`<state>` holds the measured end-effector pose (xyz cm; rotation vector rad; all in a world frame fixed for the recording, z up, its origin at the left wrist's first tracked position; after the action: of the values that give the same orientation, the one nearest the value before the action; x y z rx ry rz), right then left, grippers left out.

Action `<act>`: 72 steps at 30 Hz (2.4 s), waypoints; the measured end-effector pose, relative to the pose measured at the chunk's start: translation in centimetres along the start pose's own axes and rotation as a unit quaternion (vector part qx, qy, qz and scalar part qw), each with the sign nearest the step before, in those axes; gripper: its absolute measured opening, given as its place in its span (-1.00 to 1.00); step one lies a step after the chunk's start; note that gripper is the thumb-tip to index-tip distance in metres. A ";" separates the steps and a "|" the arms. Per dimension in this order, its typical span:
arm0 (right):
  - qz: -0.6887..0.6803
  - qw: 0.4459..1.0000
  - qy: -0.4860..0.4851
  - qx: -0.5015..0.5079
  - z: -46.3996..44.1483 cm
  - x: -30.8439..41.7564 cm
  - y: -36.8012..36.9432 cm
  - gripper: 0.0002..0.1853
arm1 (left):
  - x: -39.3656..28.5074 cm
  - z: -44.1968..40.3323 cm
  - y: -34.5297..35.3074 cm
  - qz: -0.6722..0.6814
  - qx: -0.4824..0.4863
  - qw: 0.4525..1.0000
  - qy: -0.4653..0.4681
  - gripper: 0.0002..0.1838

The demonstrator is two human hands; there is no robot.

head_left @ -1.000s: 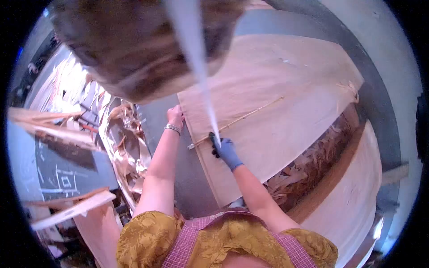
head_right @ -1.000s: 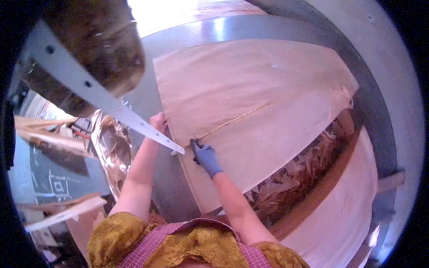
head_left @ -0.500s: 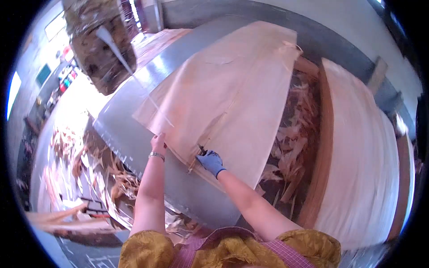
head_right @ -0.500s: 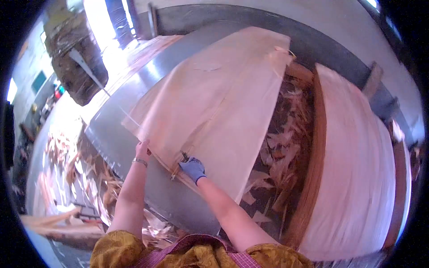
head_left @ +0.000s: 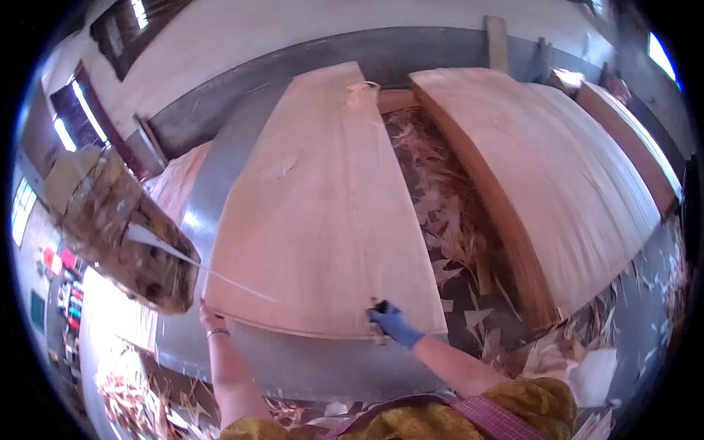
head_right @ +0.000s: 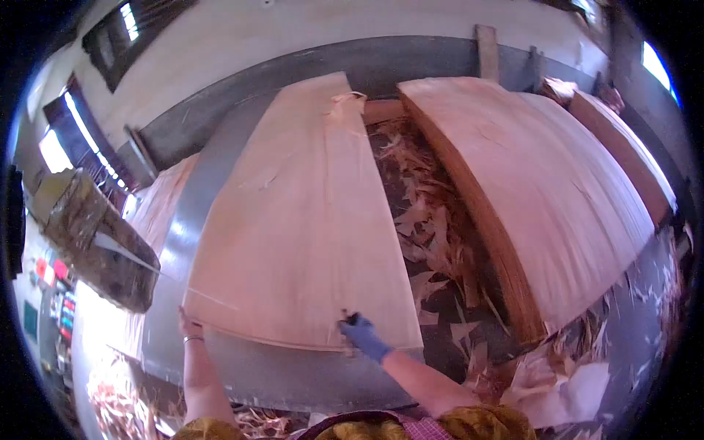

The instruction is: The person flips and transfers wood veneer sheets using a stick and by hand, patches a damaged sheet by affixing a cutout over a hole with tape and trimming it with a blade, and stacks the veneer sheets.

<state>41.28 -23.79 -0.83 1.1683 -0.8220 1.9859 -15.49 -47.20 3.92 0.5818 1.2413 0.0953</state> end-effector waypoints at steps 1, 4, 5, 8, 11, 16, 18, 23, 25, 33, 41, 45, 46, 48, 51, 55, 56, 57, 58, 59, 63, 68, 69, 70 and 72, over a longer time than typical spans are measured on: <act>-0.129 0.989 0.038 -0.056 1.3 -3.3 -2.6 -0.57 | -1.1 0.3 0.8 0.003 -0.056 0.998 0.041 -0.41; 0.246 0.940 0.005 -0.238 9.8 -6.7 -12.8 -0.65 | -3.8 -1.4 0.8 -0.021 -0.057 0.995 0.083 -0.55; 0.293 0.915 0.039 -0.276 13.2 -6.1 -15.0 -0.67 | -4.6 -1.8 2.9 -0.061 -0.035 0.992 0.103 -0.59; 0.320 0.883 0.057 -0.339 19.7 -10.7 -17.8 -0.66 | -5.2 -6.0 7.8 -0.263 0.085 0.947 0.163 -0.71; 0.280 0.903 0.054 -0.322 23.3 -11.2 -17.1 -0.63 | 0.6 -8.5 16.9 0.234 0.314 0.917 0.079 -0.89; 0.267 0.922 0.028 -0.280 24.7 -15.1 -14.0 -0.62 | 6.0 20.6 36.4 -0.533 0.221 0.690 0.436 -0.88; 0.233 0.931 -0.002 -0.282 24.2 -16.4 -12.4 -0.66 | 11.6 25.4 39.7 -0.540 0.270 0.672 0.429 -0.84; 0.333 0.892 -0.118 -0.281 24.8 -10.7 -8.0 -0.71 | 24.1 34.5 44.5 -0.580 0.408 0.588 0.390 -0.83; 0.312 0.916 -0.082 -0.238 22.9 -9.6 -7.4 -0.68 | 29.7 37.1 45.7 -0.588 0.468 0.557 0.354 -0.81; 0.261 0.887 -0.157 -0.346 19.6 -4.9 -11.5 -0.60 | 35.9 47.8 51.3 -0.537 0.588 0.556 0.239 -0.73; 0.120 0.912 -0.239 -0.310 9.8 -1.1 -12.1 -0.52 | 29.6 51.4 54.6 -0.428 0.643 0.617 0.152 -0.54; -0.252 0.960 -0.015 -0.124 7.4 -1.6 -13.3 -0.70 | 26.8 51.3 53.7 -0.349 0.611 0.678 0.213 -0.53; -0.282 0.949 0.013 -0.137 9.8 1.4 -15.1 -0.84 | 24.3 52.2 53.2 -0.335 0.627 0.689 0.139 -0.54; -0.388 0.917 0.015 -0.093 11.4 2.2 -18.6 -0.84 | 21.6 54.2 51.7 -0.318 0.650 0.691 -0.014 -0.60; -0.457 0.882 -0.012 -0.112 14.4 1.7 -28.3 -0.80 | 22.0 58.1 48.7 -0.277 0.635 0.707 -0.139 -0.66; -0.443 0.888 0.015 -0.122 20.6 -3.3 -43.5 -0.76 | 29.3 65.9 42.2 -0.294 0.535 0.693 -0.383 -0.48; -0.456 0.884 0.002 -0.106 22.6 -4.3 -46.9 -0.74 | 33.0 68.2 39.7 -0.234 0.467 0.658 -0.542 -0.19; -0.465 0.881 -0.012 -0.089 24.5 -5.2 -50.6 -0.72 | 36.2 70.3 38.8 -0.175 0.403 0.669 -0.599 -0.08; -0.479 0.874 -0.023 -0.078 26.2 -7.1 -54.3 -0.76 | 39.2 72.8 37.8 -0.117 0.335 0.672 -0.650 0.04; -0.467 0.879 -0.015 -0.094 28.1 -7.7 -57.7 -0.75 | 42.7 74.7 37.1 -0.059 0.266 0.668 -0.693 0.18; -0.470 0.874 0.014 -0.119 34.7 -10.0 -69.1 -0.72 | 56.9 79.4 37.2 -0.031 0.204 0.726 -0.656 0.35; -0.454 0.881 0.010 -0.132 37.2 -13.5 -81.4 -0.74 | 68.7 84.3 37.7 -0.187 0.105 0.755 -0.620 0.04; -0.436 0.885 0.010 -0.162 37.5 -14.3 -83.9 -0.76 | 70.8 84.9 38.0 -0.187 0.085 0.766 -0.609 -0.01; -0.347 0.911 0.025 -0.222 37.6 -15.6 -87.0 -0.74 | 72.7 85.4 38.2 -0.187 0.066 0.774 -0.602 -0.06; -0.210 0.941 0.016 -0.267 37.3 -17.7 -92.2 -0.77 | 75.6 86.1 38.5 -0.188 0.029 0.785 -0.590 -0.17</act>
<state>139.37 -4.95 14.29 0.8917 -0.9273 1.3167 97.71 -17.39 -26.18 0.3091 0.0925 -0.5824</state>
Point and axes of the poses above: each hand's wrist, its own z-axis away from the middle knuckle, its own y-axis out of the palm, x = y × z, the point moved 8 cm from there along -z, towards the middle knuckle, and after that the axes turned 1 degree about z, right-handed, at the moved point
